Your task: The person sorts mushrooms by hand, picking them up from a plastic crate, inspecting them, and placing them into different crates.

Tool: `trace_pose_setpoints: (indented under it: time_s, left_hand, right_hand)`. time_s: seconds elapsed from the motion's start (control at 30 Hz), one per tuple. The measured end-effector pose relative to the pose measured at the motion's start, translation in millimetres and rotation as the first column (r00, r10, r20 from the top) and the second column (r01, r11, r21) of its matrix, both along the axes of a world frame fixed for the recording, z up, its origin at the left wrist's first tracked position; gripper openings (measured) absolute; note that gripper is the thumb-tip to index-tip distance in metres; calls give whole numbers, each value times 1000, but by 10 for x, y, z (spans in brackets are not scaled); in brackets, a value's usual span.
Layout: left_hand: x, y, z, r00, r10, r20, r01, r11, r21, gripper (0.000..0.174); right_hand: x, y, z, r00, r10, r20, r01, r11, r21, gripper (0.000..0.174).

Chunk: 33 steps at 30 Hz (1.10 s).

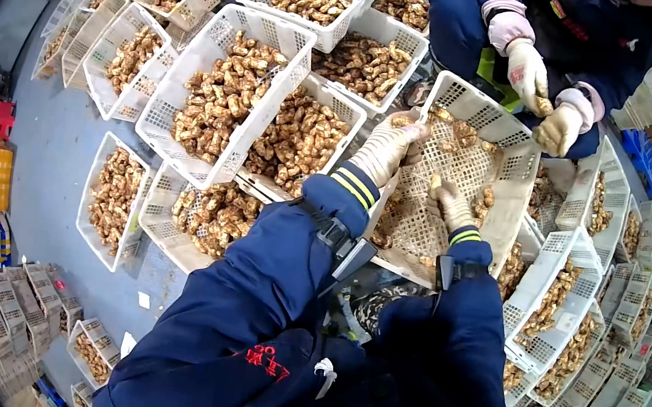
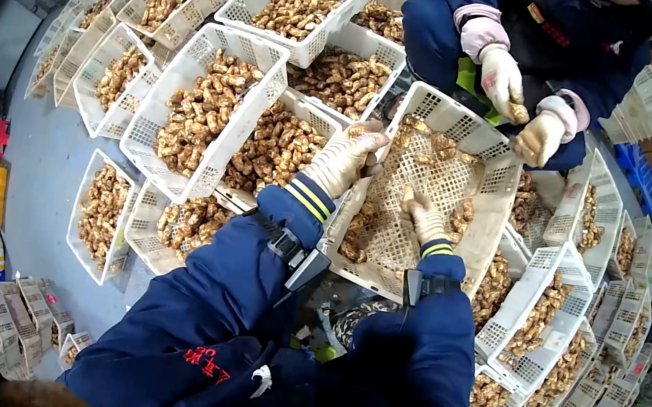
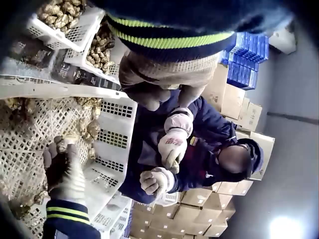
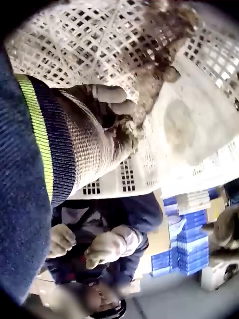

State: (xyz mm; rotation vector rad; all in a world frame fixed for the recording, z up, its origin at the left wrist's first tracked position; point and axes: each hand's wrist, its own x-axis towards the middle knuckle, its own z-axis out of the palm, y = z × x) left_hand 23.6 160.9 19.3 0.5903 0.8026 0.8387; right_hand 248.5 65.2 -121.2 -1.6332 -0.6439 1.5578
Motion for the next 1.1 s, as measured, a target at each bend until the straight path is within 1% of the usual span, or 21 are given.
trace_pose_setpoints:
  time_s: [0.03,0.1,0.13,0.2,0.23,0.33,0.37,0.4,0.47,0.5,0.53,0.57,0.6,0.67,0.77,0.8,0.87,0.93,1.0,1.07,1.1]
  left_hand:
    - [27,0,-60,999,-8,36,7,999,35,52]
    - [61,-8,-129,996,-63,66,54,990,128,56]
    - [70,-21,-104,992,-126,-5,126,990,61,59]
    - [112,-18,-163,960,-259,-103,270,955,123,59]
    - [166,-39,-204,969,-249,9,248,967,52,56]
    - [104,-71,-95,973,-218,78,212,974,79,55]
    - [99,-36,-97,987,-164,1,162,978,128,55]
    - [89,-31,-110,992,-74,106,59,989,137,55]
    - [36,16,-85,990,53,129,-67,992,108,53]
    - [8,39,-62,989,90,117,-102,990,99,49]
    - [-34,5,74,982,128,139,-133,991,27,47]
    - [-35,22,31,980,142,140,-143,990,-1,46]
    - [-31,42,17,978,157,141,-154,988,-28,46]
    - [-10,82,-64,974,187,125,-178,981,-84,46]
    - [40,101,-193,942,203,266,-174,976,-127,47]
    - [38,106,-217,938,205,278,-177,977,-121,47]
    - [35,120,-236,930,204,307,-179,978,-109,47]
    - [9,127,-207,923,199,329,-170,979,-115,45]
    - [38,127,-236,950,186,251,-177,983,-57,46]
    - [18,118,-168,973,111,204,-104,994,-45,51]
    - [14,107,-200,968,35,247,-25,999,-43,57]
  right_hand:
    - [25,-25,182,986,-15,-164,32,994,104,62]
    - [-66,-76,523,957,-74,-282,120,981,151,60]
    - [-107,-81,663,935,-42,-351,118,973,198,60]
    - [-335,-94,944,887,-71,-457,197,952,234,59]
    - [-379,-68,1043,888,-9,-461,145,955,260,57]
    - [-494,12,1139,897,54,-438,79,957,280,56]
    - [-550,46,1171,895,21,-445,110,958,265,55]
    - [-631,58,1156,895,-55,-442,194,941,276,53]
    - [-522,221,849,949,-53,-309,113,977,181,53]
    - [-348,240,427,982,94,-164,-48,963,265,53]
    - [-392,191,287,960,188,208,-245,923,297,55]
    - [-418,310,234,517,522,678,-528,818,-228,60]
    - [-517,244,54,436,560,705,-606,761,-231,56]
    - [-649,282,-556,128,685,718,-586,636,-502,60]
    - [-632,369,-1004,211,727,653,-615,618,-490,46]
    - [-564,312,-865,400,592,700,-665,713,-223,44]
    - [-447,282,-584,477,544,691,-630,759,-163,42]
    - [-385,117,-14,913,348,213,-386,905,180,50]
    - [-341,-23,495,975,220,30,-221,942,254,58]
    - [-252,-135,561,959,160,-235,-74,938,338,66]
    - [-222,-171,615,970,120,-212,-48,948,314,75]
